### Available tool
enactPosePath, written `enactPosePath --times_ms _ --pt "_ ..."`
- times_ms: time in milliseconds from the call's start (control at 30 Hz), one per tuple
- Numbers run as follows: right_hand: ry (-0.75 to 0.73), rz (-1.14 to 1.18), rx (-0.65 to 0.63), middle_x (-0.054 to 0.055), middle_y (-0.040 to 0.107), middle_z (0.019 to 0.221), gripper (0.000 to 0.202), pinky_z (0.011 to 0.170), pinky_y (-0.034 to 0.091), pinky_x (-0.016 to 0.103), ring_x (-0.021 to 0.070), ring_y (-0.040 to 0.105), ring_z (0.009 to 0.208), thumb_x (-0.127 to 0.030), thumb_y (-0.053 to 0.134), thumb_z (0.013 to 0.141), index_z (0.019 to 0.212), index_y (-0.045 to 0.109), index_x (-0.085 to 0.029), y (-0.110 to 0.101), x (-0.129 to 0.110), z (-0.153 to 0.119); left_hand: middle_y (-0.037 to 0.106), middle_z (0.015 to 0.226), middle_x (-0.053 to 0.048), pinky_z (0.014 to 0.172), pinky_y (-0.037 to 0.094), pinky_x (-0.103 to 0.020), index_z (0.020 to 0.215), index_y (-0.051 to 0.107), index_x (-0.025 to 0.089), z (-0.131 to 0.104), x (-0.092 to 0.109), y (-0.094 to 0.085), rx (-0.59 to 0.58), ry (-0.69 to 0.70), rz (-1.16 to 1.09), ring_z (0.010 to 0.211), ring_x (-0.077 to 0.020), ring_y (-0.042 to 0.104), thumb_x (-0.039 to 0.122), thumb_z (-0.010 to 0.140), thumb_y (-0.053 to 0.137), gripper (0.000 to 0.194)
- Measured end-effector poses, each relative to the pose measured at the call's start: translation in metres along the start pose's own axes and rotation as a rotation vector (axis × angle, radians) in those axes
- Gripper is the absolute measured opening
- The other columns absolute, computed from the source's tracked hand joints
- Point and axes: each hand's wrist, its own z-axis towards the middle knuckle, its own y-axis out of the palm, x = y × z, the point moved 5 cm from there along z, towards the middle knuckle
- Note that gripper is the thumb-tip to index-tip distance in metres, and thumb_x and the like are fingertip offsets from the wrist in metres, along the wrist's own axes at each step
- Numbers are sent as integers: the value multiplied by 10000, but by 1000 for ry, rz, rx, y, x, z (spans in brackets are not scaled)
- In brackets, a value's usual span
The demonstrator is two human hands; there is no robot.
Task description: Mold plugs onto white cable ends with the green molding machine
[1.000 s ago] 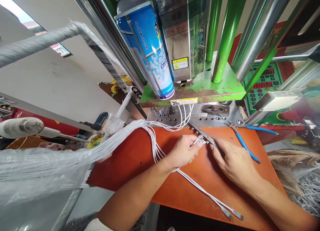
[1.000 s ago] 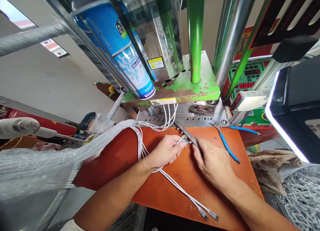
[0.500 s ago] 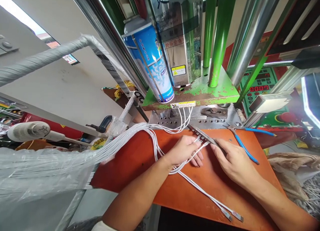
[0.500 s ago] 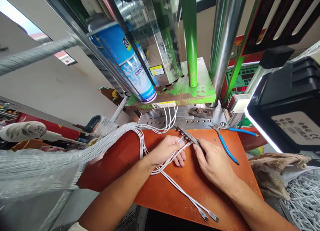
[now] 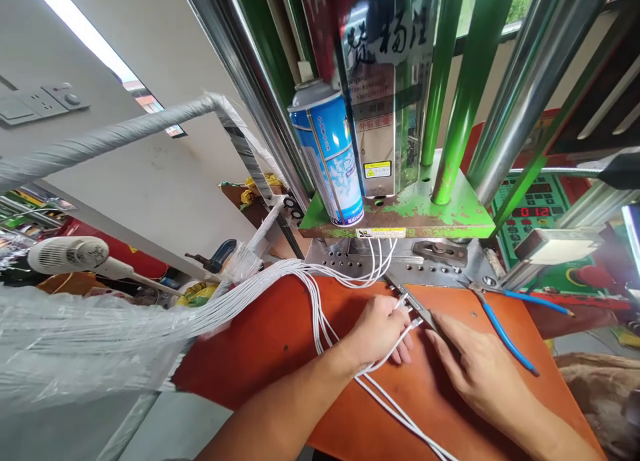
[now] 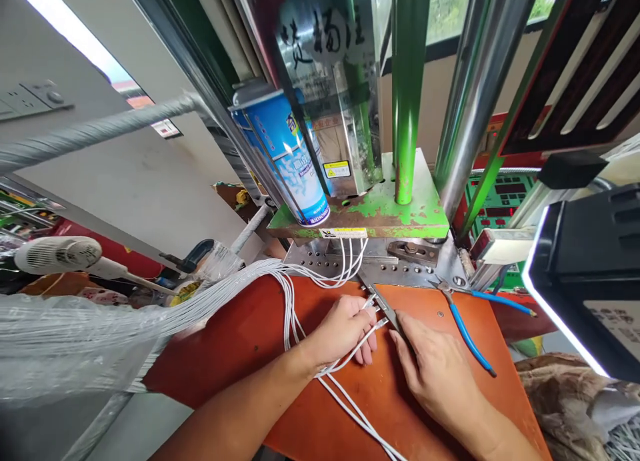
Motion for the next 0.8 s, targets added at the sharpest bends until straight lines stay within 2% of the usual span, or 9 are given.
enactPosePath --times_ms 100,233,333,400,500,633,700,800 --pt "18 -8 28 72 737 1015 267 724 533 331 225 710 812 -378 414 1084 1215 589 -225 -2 1 1 607 596 -20 386 430 -207 788 528 171 -5 6 -2 44 74 168 409 -136 583 419 992 439 333" --pt "56 -36 95 71 741 1003 282 700 533 326 227 717 800 -398 421 1082 1213 595 -218 -6 1 2 667 729 -21 510 417 -219 929 649 179 -17 20 -9 300 362 426 516 -105 555 339 987 517 216" --pt "41 -39 73 59 741 999 268 697 536 321 218 720 796 -392 426 1082 1197 595 -219 -6 -1 4 687 759 -37 638 448 -248 881 678 188 -16 20 -8 339 447 473 662 -145 576 300 991 518 224" --pt "40 -34 67 58 740 1014 265 714 540 322 215 722 805 -385 429 1082 1211 590 -219 -7 -1 5 665 724 -38 651 446 -250 804 658 179 -11 16 -8 325 441 459 674 -151 562 315 990 521 268" --pt "33 -26 84 62 737 1024 257 726 536 323 214 719 811 -378 443 1078 1214 587 -214 -8 -1 7 580 622 -7 566 403 -225 708 597 167 -3 12 -11 267 377 383 578 -117 507 376 975 553 341" --pt "39 -22 94 50 733 982 238 714 522 323 206 709 788 -368 447 1077 1178 599 -215 -9 0 9 609 654 -12 472 423 -203 771 610 154 4 6 -18 77 209 172 499 -105 553 503 960 556 401" --pt "58 -5 93 43 730 974 236 710 517 321 201 705 785 -370 448 1078 1180 599 -221 -10 1 8 633 687 -22 458 459 -201 808 613 150 5 7 -27 91 197 105 494 -106 585 523 953 559 404" --pt "77 7 88 38 726 972 231 709 512 324 201 701 784 -379 449 1079 1170 596 -226 -10 2 7 572 587 13 412 456 -189 762 575 154 5 9 -41 196 247 77 429 -95 550 522 920 607 402"
